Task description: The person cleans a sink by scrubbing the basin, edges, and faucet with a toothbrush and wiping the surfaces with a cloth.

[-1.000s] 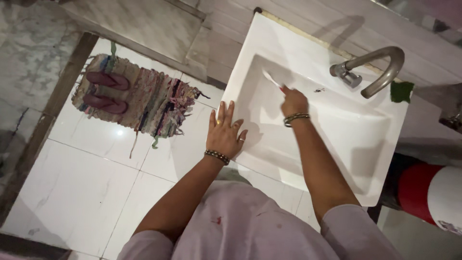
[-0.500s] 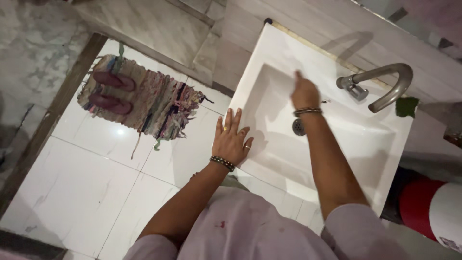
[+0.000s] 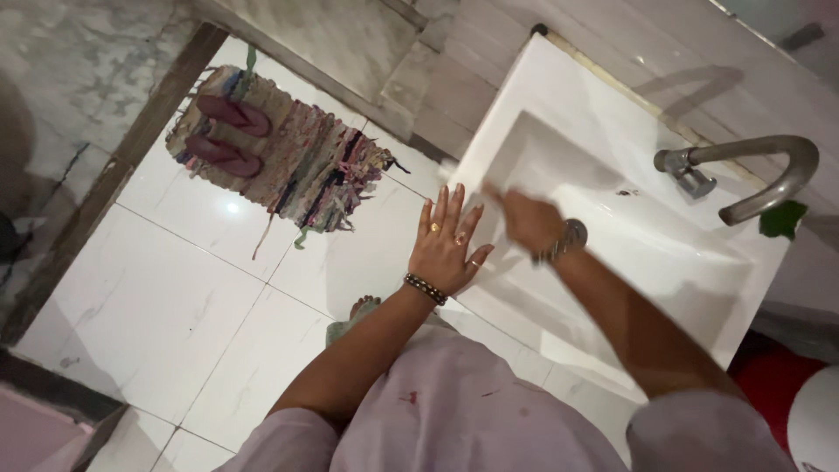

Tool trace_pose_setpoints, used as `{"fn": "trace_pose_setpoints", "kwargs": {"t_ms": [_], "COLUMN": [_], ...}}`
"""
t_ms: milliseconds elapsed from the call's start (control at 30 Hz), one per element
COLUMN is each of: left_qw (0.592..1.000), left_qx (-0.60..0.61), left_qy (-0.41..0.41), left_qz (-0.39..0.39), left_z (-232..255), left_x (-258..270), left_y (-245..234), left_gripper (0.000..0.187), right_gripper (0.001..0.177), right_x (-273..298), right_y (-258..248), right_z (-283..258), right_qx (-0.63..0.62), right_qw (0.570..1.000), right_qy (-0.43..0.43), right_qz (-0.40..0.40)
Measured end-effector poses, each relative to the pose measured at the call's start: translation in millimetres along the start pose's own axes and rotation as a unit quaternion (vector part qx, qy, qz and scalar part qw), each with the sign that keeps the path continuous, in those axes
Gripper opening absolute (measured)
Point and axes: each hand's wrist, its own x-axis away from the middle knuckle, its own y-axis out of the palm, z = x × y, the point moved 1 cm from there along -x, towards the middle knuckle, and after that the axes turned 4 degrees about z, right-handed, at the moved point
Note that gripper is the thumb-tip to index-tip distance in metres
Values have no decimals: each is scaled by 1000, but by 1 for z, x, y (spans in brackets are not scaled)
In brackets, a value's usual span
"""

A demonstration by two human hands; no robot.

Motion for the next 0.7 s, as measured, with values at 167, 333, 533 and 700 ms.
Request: {"fn": "trace_pose_setpoints", "kwargs": {"t_ms": [167,333,533,700], "left_qw": [1000,1000,987,952], "left_qx": [-9,19,119,273], "left_qy": [11,3,8,-30], "left_qz": [3,23,110,138], "left_z": [-2,-5,-14,-21], "left_x": [3,4,7,7], "left_y": [3,5,3,1], "left_gripper": [70,72,83,76], "right_gripper": [54,53,49,44], "right_x": [-28,-48,53,3], "right_y": [-17,-34,-29,-52], "right_z": [20,25,-45,38], "right_qx": [13,-27,-51,-25], "right_qw": [993,980,998,974], "right_qy": [75,64,18,155], "right_qz": [89,188,29,166]}}
